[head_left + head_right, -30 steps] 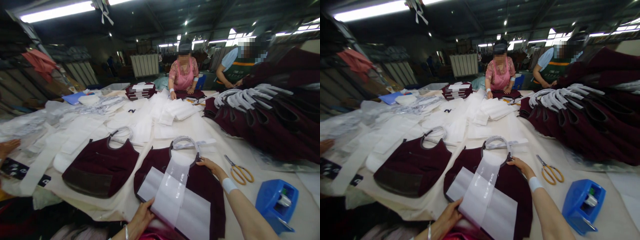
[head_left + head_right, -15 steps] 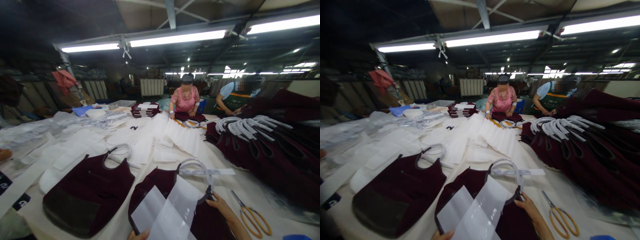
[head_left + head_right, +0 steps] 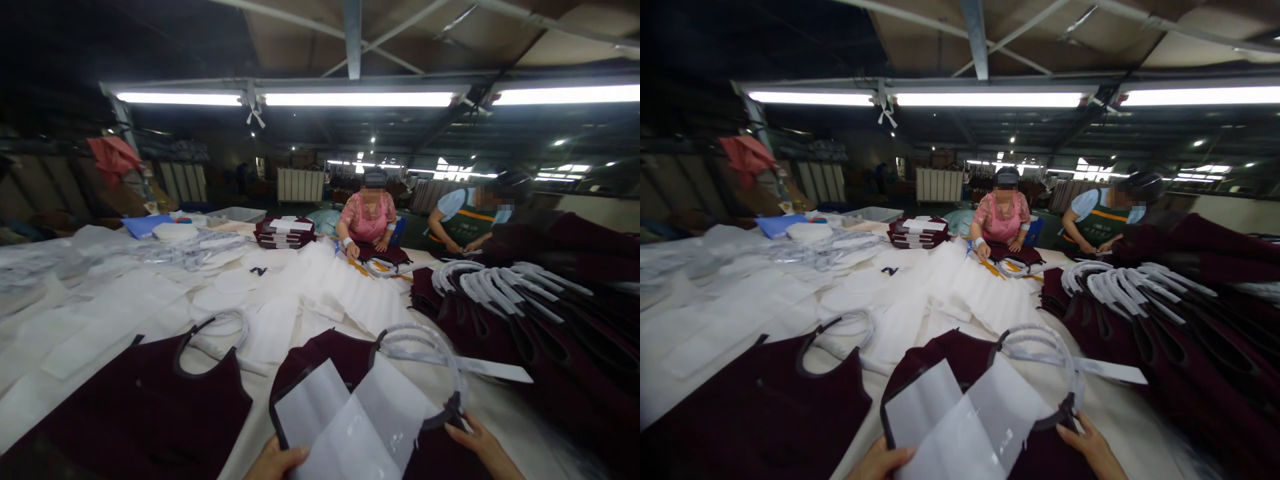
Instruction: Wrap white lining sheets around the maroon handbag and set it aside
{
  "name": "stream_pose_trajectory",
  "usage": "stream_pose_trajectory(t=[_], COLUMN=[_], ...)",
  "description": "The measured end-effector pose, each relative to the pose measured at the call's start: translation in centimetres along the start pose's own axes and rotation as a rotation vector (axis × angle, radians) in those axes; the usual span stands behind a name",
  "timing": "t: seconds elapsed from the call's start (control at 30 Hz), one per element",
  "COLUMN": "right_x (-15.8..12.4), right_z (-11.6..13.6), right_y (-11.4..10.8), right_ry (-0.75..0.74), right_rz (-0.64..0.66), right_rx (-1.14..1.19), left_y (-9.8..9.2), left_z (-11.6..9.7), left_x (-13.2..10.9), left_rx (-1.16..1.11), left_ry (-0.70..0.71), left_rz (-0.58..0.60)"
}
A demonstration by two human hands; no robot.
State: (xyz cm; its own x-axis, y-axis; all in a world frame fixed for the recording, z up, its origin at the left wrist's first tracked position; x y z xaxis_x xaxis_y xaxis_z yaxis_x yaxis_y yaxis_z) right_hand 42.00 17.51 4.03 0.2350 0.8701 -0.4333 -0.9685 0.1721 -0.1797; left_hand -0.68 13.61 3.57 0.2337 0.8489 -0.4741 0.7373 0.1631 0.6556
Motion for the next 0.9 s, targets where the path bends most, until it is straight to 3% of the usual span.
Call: stream_pose_trajectory(t=[0.17,0.33,0.5,0.6,0.7,0.8,0.9], right_x=[5.8,14.9,25.3,30.5,34.6,37.4,38.6], right_z=[7.5,14.8,19.0,19.2,17.2,14.7,13.1], right_y=[0.9,2.6,5.0,6.7,8.0,8.4,7.9], right_ry=[-0.034,-0.108,-0.19,-0.205,-0.164,-0.104,-0.09], right_rz=[0.031,0.014,-0.02,-0.05,-0.057,-0.043,-0.054], right_rx=[0.082,0.127,0.161,0.164,0.155,0.128,0.016], left_y=[4.7,9.8,11.7,10.7,8.5,6.4,5.2], left_z=[-8.5,-18.1,-24.7,-26.1,-25.7,-24.7,-23.8], left_x=[7.3,17.5,28.8,34.9,39.3,41.6,42.3], left_rx=[0.131,0.215,0.233,0.228,0.212,0.199,0.203], left_ry=[0.054,0.147,0.222,0.242,0.229,0.209,0.194], left_rz=[-0.006,0.086,0.092,0.058,0.016,0.004,-0.02])
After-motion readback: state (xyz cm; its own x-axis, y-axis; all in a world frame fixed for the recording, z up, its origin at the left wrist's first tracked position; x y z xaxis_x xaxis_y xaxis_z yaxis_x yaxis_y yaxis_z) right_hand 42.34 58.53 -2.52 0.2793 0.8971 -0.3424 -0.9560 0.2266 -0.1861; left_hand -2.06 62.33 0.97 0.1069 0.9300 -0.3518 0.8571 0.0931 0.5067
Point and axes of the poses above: each hand's wrist, its own x-axis towards the middle knuckle, its own y-axis out of the palm, z = x × y, the point moved 9 cm from there along x, towards the middle knuckle, and after that the axes turned 15 degrees about -x, right-handed, at the moved point
